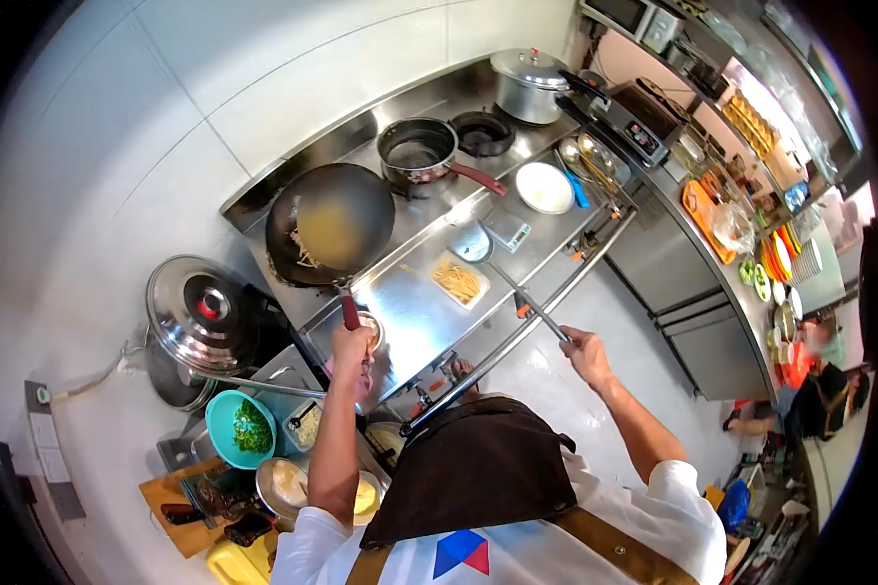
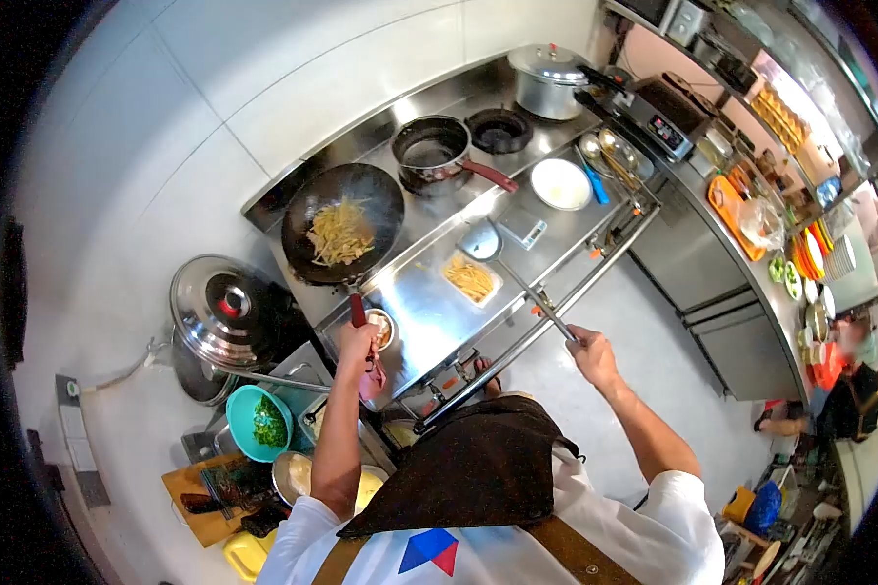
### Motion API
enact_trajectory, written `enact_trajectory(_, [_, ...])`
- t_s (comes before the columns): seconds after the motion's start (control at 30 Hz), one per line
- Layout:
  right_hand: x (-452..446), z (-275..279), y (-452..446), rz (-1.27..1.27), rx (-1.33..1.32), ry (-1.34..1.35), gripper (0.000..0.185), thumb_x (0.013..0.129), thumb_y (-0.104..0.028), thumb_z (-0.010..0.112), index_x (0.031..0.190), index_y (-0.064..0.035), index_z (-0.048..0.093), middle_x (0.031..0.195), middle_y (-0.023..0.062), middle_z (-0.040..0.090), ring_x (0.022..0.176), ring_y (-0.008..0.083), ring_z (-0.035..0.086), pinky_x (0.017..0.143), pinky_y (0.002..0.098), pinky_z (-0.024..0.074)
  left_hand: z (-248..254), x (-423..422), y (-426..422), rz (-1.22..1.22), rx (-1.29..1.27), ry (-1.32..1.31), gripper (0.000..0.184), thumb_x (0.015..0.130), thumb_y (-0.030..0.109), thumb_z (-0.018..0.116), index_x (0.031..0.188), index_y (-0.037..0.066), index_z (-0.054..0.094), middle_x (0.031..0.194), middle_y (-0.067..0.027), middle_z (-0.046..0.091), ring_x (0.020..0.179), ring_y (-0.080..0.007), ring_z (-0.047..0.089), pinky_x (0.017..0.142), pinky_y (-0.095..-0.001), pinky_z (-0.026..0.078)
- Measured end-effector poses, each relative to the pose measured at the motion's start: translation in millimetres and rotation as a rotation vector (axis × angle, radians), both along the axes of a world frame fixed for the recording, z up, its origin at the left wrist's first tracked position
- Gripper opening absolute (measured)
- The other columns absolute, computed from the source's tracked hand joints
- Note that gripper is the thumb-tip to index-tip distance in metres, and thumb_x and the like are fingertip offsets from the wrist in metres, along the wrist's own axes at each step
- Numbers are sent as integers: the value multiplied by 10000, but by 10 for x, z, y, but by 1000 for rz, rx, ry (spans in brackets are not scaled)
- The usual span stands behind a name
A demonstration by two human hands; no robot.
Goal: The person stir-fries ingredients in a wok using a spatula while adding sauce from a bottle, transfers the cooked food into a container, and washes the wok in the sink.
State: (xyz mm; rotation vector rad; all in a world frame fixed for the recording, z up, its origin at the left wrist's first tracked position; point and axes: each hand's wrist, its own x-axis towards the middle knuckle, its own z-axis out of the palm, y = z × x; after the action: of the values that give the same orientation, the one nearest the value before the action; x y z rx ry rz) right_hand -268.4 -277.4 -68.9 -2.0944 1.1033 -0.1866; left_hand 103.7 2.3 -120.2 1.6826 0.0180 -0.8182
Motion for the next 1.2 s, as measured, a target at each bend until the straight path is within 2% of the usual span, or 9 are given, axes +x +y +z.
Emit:
enact_trajectory(0.07, [258,209,-166,70,115,-82,374,891,-118,611,1245,-4,655,674,34,569,656,95,531,613,311,456,-45,16,1,-9,55,-16,116,814,82,683,786,40,578,608,-24,554,446,-121,506,382,-291,412])
enact_trajectory(0.2, [1158,646,-585,336,-363,36,292,898,-159,596,1153,-59,696,814,193,688,769,350,662,700,455,518,-80,-51,-48,43,16,-78,130,822,86,680,796,32,565,597,-33,550,420,-131,515,360,-303,405])
enact_trajectory(0.23, [1504,961,-555,361,-440,100,260,903,-188,583,1103,-83,711,877,229,703,853,431,670,739,507,529,-155,-40,-47,31,52,-86,153,837,88,611,981,42,594,660,-34,566,440,-131,521,372,-300,422])
enact_trajectory(0.37, [2761,1595,-611,575,-672,409,239,843,-174,621,1024,-77,742,949,175,732,886,369,711,762,467,568,-146,-79,-54,30,85,-110,164,831,100,622,979,35,600,659,-50,580,438,-140,531,380,-313,424])
enact_trajectory(0.5, [3651,1913,-606,729,-831,482,238,756,-134,678,968,-65,761,1006,156,740,910,328,729,764,446,581,-93,-43,-30,5,117,-111,156,830,116,625,960,33,608,627,-41,571,438,-142,535,383,-321,411])
enact_trajectory(0.67, [4307,1502,-997,801,-695,454,286,798,-222,723,1027,-52,749,1066,184,725,986,345,709,802,443,571,-33,41,154,-28,84,-102,193,788,130,651,944,18,626,580,-42,574,448,-139,541,407,-306,384])
enact_trajectory(0.83, [4285,23,-1193,871,-169,89,385,858,-317,677,1203,-150,712,1085,184,716,997,349,691,892,403,533,31,149,180,-84,182,-162,123,773,131,690,816,21,652,579,-50,595,446,-138,549,422,-299,405])
enact_trajectory(0.93, [4021,-212,-913,734,-150,77,400,873,-315,671,1245,-168,693,1078,162,728,982,313,701,883,382,531,203,22,127,-9,35,-75,156,822,105,710,808,52,564,585,-8,540,456,-124,532,418,-303,383])
enact_trajectory(1.2, [3413,-294,-1094,636,-32,-5,373,915,-292,648,1267,-175,683,983,145,745,887,241,707,826,355,525,335,-43,150,-24,-21,11,111,819,110,655,825,57,558,608,-13,535,453,-102,493,386,-281,375])
